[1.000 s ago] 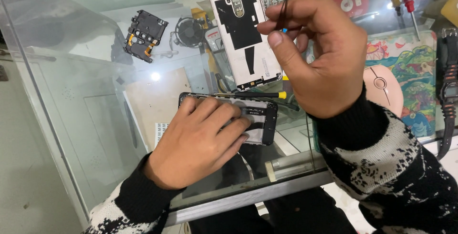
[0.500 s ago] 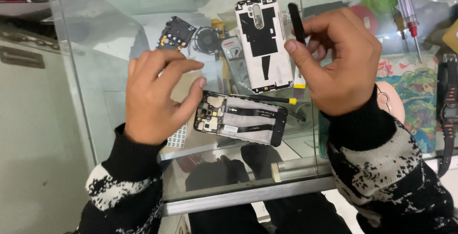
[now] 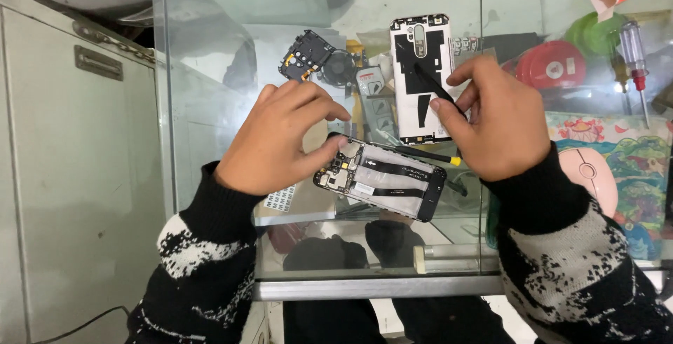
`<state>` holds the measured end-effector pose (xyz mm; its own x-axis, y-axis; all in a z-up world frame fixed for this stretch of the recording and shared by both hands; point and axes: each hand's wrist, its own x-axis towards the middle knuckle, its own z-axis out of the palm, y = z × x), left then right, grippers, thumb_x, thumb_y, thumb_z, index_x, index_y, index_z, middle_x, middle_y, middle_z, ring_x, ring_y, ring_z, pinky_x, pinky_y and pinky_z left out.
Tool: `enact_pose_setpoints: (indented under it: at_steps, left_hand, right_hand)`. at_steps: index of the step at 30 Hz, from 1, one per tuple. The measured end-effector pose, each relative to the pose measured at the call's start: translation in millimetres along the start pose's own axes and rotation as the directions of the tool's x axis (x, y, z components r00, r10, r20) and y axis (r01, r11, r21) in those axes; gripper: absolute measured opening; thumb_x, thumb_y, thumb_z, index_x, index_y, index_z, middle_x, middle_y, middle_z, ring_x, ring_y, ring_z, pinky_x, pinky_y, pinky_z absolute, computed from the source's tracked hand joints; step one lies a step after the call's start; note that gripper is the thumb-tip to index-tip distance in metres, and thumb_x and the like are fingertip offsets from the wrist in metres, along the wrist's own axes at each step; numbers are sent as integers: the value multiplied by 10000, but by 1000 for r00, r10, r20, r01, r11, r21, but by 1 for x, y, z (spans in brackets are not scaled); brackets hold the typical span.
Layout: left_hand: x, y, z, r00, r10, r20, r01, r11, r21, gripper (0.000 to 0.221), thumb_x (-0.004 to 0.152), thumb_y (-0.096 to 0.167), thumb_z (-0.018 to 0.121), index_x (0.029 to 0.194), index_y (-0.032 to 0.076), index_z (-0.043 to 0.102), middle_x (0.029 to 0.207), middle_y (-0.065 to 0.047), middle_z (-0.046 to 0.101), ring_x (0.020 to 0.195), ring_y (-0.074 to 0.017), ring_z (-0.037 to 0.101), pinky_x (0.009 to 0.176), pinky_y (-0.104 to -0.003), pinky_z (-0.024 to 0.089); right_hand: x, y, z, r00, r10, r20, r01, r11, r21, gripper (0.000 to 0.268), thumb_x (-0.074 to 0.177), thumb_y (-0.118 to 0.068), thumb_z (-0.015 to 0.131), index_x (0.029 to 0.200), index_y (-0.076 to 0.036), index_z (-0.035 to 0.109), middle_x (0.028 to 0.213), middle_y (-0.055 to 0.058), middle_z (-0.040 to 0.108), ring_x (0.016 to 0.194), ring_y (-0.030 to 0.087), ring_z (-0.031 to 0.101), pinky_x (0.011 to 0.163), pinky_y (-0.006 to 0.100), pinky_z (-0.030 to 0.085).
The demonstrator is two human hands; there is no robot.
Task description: Disassembling a mobile phone using a screwdriver and prying tools to access internal components.
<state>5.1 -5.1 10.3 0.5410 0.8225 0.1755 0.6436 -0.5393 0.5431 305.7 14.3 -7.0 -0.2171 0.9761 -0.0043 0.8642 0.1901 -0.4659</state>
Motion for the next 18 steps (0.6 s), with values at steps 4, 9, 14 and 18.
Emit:
enact_pose_setpoints:
  at_steps: [4, 9, 14, 18]
  left_hand:
    - [2, 23, 6, 993, 77, 89, -77, 997, 2, 491, 894, 521, 716, 1228, 163, 680, 1102, -38, 596, 990, -233, 502, 777, -384, 389]
    - [1, 38, 28, 953, 216, 212, -243, 963, 113, 670, 797, 522, 846, 1292, 148, 595, 1163, -29, 589, 1042, -262, 520, 800, -411, 382]
    - [-1, 38, 30, 951, 223, 213, -255, 957, 139, 666, 797, 490, 843, 1300, 131, 593, 1183, -43, 587, 1026, -268, 542, 800, -421, 384]
    - [-3, 37, 29, 950, 215, 226, -250, 958, 140, 603, 810, 470, 830, 1252, 133, 595, 1135, -44, 581, 1009, -273, 545, 817, -435, 384]
  right_hand:
    - [1, 7, 8, 998, -59, 23, 60, 996, -73, 221, 981, -271, 733, 1069, -130, 588, 852, 3, 640, 740, 264, 635, 654, 461, 471]
    - [-2, -1, -5, 961, -276, -21, 276, 961, -13, 192, 1031, -228, 694, 1049, -47, 630, 930, 91, 580, 849, 271, 572, 729, 422, 448]
    - [-10, -2, -18, 898, -399, 185, 410, 912, -25, 144, 976, -229, 723, 928, -115, 649, 887, 37, 611, 836, 267, 591, 755, 433, 452]
    - [-13, 4, -12, 855, -381, 352, 444, 889, -115, 183, 936, -313, 737, 950, -146, 662, 907, 17, 626, 862, 283, 620, 733, 470, 467]
